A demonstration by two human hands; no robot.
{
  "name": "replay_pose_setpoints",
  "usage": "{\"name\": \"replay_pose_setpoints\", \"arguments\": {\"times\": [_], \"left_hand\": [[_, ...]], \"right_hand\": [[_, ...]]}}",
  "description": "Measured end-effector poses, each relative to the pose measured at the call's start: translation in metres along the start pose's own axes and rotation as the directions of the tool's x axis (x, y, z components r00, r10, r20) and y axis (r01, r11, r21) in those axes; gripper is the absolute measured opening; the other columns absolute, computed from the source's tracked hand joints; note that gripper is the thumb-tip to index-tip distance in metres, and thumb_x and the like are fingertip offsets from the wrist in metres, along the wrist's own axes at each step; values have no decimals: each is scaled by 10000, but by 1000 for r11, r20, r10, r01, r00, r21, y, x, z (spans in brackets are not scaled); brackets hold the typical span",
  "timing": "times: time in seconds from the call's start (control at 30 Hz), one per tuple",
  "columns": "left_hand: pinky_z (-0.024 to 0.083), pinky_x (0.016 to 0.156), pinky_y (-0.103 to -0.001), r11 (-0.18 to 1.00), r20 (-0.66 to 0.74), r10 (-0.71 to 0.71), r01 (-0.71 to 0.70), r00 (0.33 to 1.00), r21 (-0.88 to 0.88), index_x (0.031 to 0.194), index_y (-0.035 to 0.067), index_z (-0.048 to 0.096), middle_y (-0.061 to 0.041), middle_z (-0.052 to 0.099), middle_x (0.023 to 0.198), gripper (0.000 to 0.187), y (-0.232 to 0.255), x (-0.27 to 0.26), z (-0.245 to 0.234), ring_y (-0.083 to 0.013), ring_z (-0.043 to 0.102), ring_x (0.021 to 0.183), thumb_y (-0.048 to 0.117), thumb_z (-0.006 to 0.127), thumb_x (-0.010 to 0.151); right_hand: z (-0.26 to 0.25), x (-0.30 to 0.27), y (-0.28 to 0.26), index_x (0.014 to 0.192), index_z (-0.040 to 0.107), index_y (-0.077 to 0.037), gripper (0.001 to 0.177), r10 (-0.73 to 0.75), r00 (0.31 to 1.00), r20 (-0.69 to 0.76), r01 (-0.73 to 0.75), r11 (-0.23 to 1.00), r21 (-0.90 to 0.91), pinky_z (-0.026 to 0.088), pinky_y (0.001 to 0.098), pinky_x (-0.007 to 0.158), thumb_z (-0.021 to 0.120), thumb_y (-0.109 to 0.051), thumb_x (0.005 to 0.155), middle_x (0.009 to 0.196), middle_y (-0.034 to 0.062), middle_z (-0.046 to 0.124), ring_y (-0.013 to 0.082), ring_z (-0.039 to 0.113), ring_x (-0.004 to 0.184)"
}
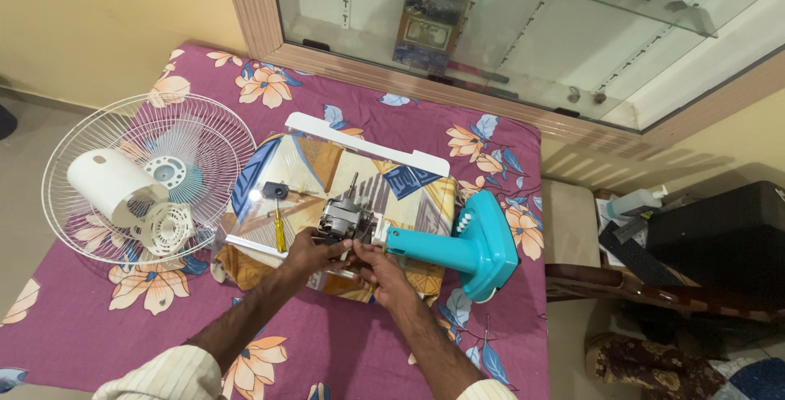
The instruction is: The person works on the internal motor assembly of a disassembled electric fan. They use a screwdriver to adjust components and repeatedly insert and remove a small white cylindrical part from the motor housing. The fan cage and blades remain separate on the table throughout the clip.
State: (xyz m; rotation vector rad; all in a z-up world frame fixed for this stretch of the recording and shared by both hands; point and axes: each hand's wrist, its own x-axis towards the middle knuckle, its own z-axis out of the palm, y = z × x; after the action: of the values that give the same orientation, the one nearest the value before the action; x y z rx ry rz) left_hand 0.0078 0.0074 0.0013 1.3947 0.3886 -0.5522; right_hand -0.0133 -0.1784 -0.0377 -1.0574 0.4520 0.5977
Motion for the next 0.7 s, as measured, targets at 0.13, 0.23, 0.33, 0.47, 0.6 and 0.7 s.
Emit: {"name": "replay_pose_setpoints", "arguments": {"times": [0.13,0.23,0.33,0.47,0.6,0.7], "left_hand": [[686,673,-292,998,-43,-53,54,998,13,1056,-74,651,-188,742,939,288,-1,2,0,-250,767,785,106,774,867],[666,634,-316,998,-37,-16,18,999,54,1000,-58,686,-171,738,864,257,-5,3,-1,-238,739,709,145,783,876],[645,595,-338,991,-31,8,-4,999,134,950,-38,718,-168,740,799,251,-7,5,-1,-234,722,647,192,792,884],[685,600,-309,973,-103,-64,84,993,213,968,-13,725,-140,782,820,284,-2,9,4,-220,787,686,228,796,835],[650,572,-322,906,-184,26,55,983,419,1058,-115,627,-195,768,824,527,4,4,-1,-263,783,699,283,879,820],[654,581,-293,928,-165,71,-4,984,373,1070,-102,633,-162,757,853,569,5,0,-1,-223,781,713,319,889,785]], "right_hand": [[0,0,-1,930,678,-59,310,29,1000,9,-29,1000,-9,527,249,526,742,-363,943,766,11,679,30,378,412],[3,-3,-3,926,665,-108,259,77,996,-53,-79,996,-34,533,257,539,743,-355,939,778,-11,668,31,383,433],[7,-5,-5,928,655,-119,231,91,992,-86,-96,994,-56,542,269,541,733,-336,946,768,-19,648,37,397,446],[9,-4,-1,968,667,-100,191,64,992,-107,-71,995,-69,545,263,548,690,-290,972,828,31,696,60,560,533],[1,-2,3,975,691,-67,275,-37,996,79,34,999,34,556,237,495,696,-337,1026,792,33,632,37,415,441],[2,3,3,990,687,-102,190,33,998,-57,-35,999,-27,549,248,498,666,-290,971,844,41,720,41,461,464]]}}
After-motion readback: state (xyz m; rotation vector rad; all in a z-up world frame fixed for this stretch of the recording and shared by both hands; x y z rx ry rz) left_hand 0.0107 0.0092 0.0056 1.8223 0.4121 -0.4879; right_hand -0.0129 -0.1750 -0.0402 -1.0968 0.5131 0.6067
